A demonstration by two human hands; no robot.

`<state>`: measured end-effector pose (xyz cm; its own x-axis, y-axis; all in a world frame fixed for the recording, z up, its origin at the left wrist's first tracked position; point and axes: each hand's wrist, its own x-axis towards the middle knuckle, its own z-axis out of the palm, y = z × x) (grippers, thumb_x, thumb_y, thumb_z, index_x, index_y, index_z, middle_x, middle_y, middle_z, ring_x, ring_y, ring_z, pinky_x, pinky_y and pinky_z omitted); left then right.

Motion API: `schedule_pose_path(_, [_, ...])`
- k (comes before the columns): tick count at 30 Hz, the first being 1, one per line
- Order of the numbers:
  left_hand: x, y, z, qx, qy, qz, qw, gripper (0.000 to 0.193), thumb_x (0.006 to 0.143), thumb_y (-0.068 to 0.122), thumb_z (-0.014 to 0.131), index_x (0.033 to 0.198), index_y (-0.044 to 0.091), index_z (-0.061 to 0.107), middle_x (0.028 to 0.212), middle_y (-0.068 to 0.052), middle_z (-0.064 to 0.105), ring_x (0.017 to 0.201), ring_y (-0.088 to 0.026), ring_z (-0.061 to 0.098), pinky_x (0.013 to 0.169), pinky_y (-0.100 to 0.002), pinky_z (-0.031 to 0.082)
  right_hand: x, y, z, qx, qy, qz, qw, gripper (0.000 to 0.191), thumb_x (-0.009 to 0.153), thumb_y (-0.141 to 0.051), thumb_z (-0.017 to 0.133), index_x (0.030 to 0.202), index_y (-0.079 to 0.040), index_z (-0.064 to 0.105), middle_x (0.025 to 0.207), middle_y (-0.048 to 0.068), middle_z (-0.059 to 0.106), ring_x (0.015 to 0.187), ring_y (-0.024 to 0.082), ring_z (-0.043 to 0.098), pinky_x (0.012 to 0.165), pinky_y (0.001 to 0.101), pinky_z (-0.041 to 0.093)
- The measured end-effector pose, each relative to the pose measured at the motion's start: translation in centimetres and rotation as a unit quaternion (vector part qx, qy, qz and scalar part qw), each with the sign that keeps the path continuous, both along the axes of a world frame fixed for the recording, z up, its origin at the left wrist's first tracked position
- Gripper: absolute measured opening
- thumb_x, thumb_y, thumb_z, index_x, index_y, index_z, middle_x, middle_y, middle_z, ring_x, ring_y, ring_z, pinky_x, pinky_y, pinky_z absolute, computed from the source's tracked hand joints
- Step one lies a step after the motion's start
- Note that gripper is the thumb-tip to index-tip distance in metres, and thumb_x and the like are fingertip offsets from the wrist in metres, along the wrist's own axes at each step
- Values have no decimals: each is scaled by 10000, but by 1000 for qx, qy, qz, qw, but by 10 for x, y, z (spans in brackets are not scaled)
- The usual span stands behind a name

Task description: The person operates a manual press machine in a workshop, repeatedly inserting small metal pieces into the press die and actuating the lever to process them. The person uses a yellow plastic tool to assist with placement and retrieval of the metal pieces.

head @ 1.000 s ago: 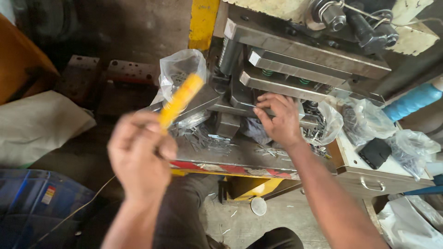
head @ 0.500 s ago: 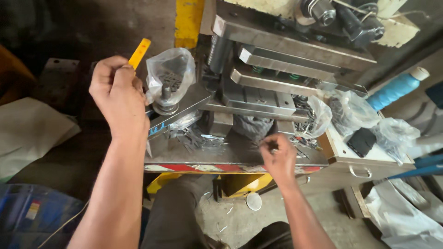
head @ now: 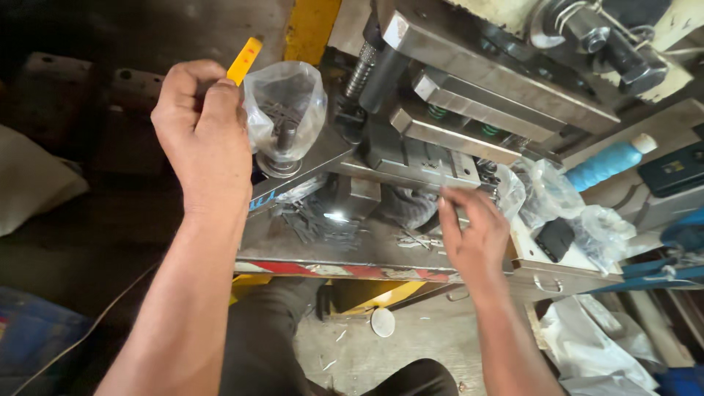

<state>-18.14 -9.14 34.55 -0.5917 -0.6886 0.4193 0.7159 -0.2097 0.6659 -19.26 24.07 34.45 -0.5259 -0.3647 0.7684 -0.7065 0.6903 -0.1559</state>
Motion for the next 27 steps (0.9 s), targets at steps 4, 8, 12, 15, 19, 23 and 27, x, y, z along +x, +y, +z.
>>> schedule_pose_path(4, [2,-3,3,13,-1,-3,1000,76,1018,-40,577,1024,28,611,795,13,553,646,-54,467,561,-251,370,-26,-18,18,51,36,5,998,168,946,-18,720,1114,-19,724,1048,149,731,966,323,710,871,389,558])
schedule_pose_path(8, [2,-6,1,-5,-20,3,1000,67,1009,-31,585,1021,29,613,816,18,585,647,-39,469,557,-240,379,-39,-35,20,126,80,-3,989,229,947,-11,706,1174,0,735,1057,169,696,1006,358,648,914,436,518])
schedule_pose_path(12, [-3,-8,-3,-74,-17,54,996,45,1034,-30,590,1029,7,615,835,15,594,717,-41,492,640,-242,413,-44,-42,13,163,64,-5,985,342,958,-112,711,1268,25,670,1173,196,666,1088,401,603,981,471,476])
schedule_pose_path(15, [-3,-9,-6,-116,-11,91,989,43,1053,-38,598,1029,-6,615,844,9,589,767,-48,501,712,-248,441,-51,-42,6,178,34,12,983,467,966,-194,698,1363,33,604,1282,228,630,1176,449,572,1044,506,443])
schedule_pose_path(19, [0,-9,-5,-105,-26,79,991,43,1033,-22,598,1049,13,616,838,19,557,773,-53,487,697,-246,436,-71,-38,4,204,-16,-23,979,556,988,-315,666,1424,20,576,1338,281,600,1233,495,553,1085,545,408])
schedule_pose_path(23, [2,-9,-1,-113,-51,102,987,51,1020,-10,601,1049,26,623,812,10,551,757,-49,487,687,-257,447,-95,-39,4,199,-92,13,976,574,1028,-417,595,1428,-6,565,1381,290,604,1309,493,545,1138,536,399])
schedule_pose_path(27, [6,-10,2,-113,-49,107,987,39,1028,12,606,1055,35,621,786,3,550,730,-60,495,670,-276,451,-109,-41,1,217,-114,-47,968,661,1012,-508,558,1470,-32,542,1419,323,559,1341,519,484,1131,554,351])
